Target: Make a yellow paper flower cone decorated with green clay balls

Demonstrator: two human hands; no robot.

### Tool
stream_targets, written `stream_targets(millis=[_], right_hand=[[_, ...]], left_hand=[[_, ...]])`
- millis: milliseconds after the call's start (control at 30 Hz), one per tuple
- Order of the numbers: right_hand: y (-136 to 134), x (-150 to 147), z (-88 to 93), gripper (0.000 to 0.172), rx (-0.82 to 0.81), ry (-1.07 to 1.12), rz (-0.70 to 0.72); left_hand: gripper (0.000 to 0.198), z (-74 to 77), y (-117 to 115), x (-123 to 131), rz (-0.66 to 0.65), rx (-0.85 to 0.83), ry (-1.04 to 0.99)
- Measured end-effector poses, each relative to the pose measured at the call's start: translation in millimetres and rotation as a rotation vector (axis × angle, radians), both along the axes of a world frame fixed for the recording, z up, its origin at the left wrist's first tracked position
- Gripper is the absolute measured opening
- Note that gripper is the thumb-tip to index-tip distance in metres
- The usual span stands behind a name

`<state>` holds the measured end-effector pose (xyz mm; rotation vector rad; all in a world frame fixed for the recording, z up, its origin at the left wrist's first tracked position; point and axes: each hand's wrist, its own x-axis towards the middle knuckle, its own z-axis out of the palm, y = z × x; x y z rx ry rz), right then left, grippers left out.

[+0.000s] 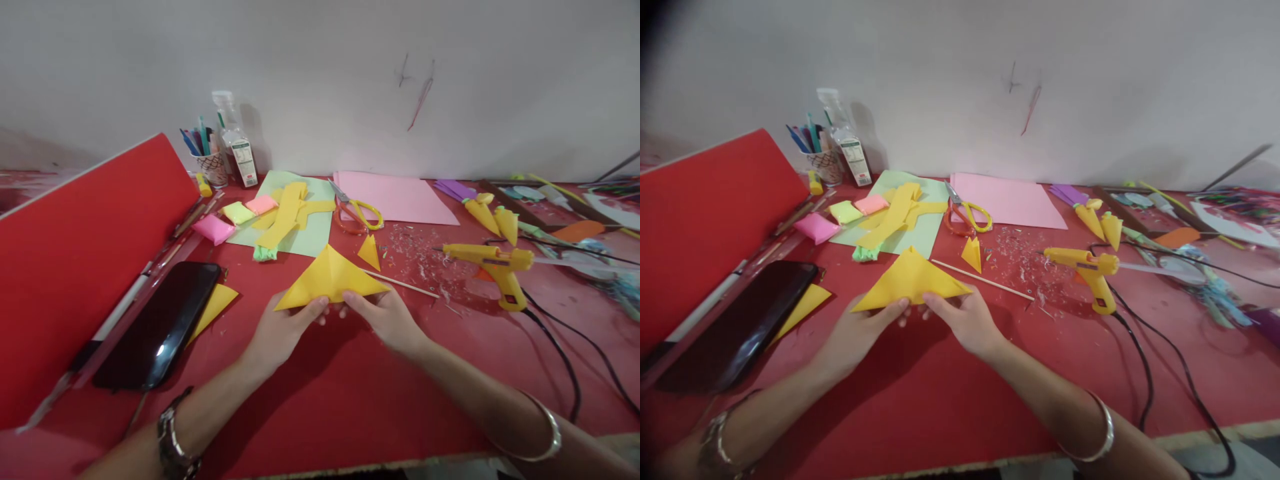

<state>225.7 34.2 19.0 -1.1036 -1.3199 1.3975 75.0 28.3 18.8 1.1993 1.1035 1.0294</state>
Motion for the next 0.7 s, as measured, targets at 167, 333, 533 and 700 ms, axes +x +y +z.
stream_targets(millis=[167,333,533,700], right_hand=[[-3.2,-1.7,3.7,0.008,0.066,-0.076,0.012],[-2.7,-1.1,1.4,0.013,0.069,-0.106,-0.045],[-3.0,-0.7,0.0,0.01,0.091,-0.148,-0.013],[-4.2,0.7,-3.3,0.008,0.197,-0.197,0.025]], left_hand=[[0.02,4.1,0.4,-0.1,0.044,0.011,0.059],[0.009,2.5,2.1,-0.4,0.022,0.009,-0.011],[0.01,6.5,1.3,-1.9,-0.029,0.053,0.04],[0.016,2.4,1.9,-6.1,-0.045,0.134,0.181]])
